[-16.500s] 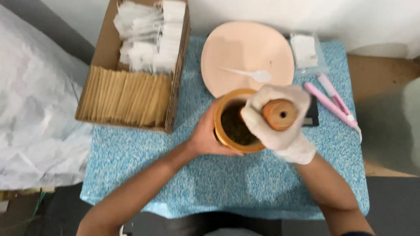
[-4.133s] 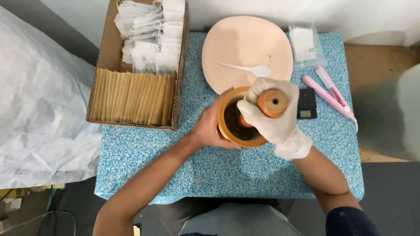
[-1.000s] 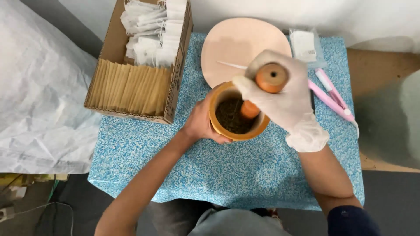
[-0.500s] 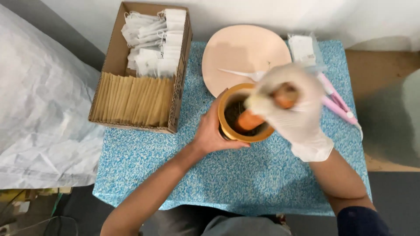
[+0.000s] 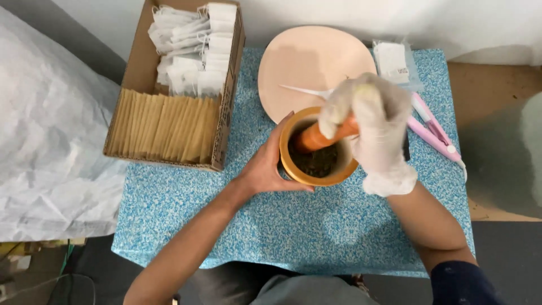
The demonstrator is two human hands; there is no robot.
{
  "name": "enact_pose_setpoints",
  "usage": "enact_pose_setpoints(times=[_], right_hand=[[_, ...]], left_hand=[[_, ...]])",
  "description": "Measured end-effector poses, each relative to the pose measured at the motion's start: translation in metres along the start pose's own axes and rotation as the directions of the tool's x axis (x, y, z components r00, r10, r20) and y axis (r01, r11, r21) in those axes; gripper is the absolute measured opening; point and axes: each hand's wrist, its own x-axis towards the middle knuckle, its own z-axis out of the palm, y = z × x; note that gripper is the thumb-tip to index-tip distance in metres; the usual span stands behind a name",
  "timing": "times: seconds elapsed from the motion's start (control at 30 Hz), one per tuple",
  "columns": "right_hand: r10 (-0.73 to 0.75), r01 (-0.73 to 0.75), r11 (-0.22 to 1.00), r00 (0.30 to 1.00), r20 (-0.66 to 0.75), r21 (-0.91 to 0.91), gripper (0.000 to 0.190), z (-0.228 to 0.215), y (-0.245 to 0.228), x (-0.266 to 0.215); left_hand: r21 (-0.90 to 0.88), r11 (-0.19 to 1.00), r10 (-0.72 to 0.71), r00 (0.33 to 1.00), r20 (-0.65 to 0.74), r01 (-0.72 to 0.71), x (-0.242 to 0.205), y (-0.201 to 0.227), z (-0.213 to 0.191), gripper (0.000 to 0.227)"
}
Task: Grinding tea leaves into a powder using a wooden mortar and pestle.
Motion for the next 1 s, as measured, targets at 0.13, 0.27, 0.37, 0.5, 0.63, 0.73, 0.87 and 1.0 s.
enact_pose_setpoints(times=[0.13,0.27,0.37,0.5,0.63,0.73,0.87,1.0], right_hand=[[-0.078,0.079,0.971,0.997,0.011,-0.224,0.045,-0.004,-0.023,0.008],[-0.036,0.061,0.907,0.997,0.068,-0.417,0.04,0.002,-0.053,0.006],[0.065,-0.034,0.959,0.993,0.101,-0.281,0.057,0.001,-0.048,-0.001],[-0.122,0.121,0.993,0.987,-0.106,-0.013,0.058,0.013,-0.009,-0.01],[-0.159,0.17,0.977,0.983,-0.092,0.126,0.055,0.007,0.007,-0.009],[-0.205,0.206,0.972,0.979,-0.024,0.114,0.057,0.0,-0.001,-0.003],[-0.201,0.197,0.978,0.978,0.049,0.067,0.053,0.002,-0.005,0.001],[-0.146,0.144,0.989,0.987,0.069,0.037,0.06,-0.003,-0.017,-0.001]], left_hand=[[0.066,0.995,-0.071,0.997,-0.038,0.074,0.003,0.003,-0.001,0.147],[0.134,0.985,-0.094,0.992,-0.083,0.105,0.004,0.009,-0.002,0.148],[0.109,0.994,-0.018,0.999,-0.033,0.021,-0.003,0.003,-0.003,0.147],[0.09,0.995,-0.049,0.999,-0.011,0.05,0.0,0.001,-0.006,0.144],[0.002,1.0,-0.002,0.987,-0.16,0.002,-0.002,0.001,-0.001,0.149],[-0.008,1.0,0.024,0.99,-0.137,-0.025,0.003,0.011,-0.007,0.143],[-0.004,0.999,0.046,0.988,-0.147,-0.048,0.007,0.01,-0.007,0.141],[0.004,1.0,0.015,0.99,-0.144,-0.015,0.004,-0.006,-0.002,0.149]])
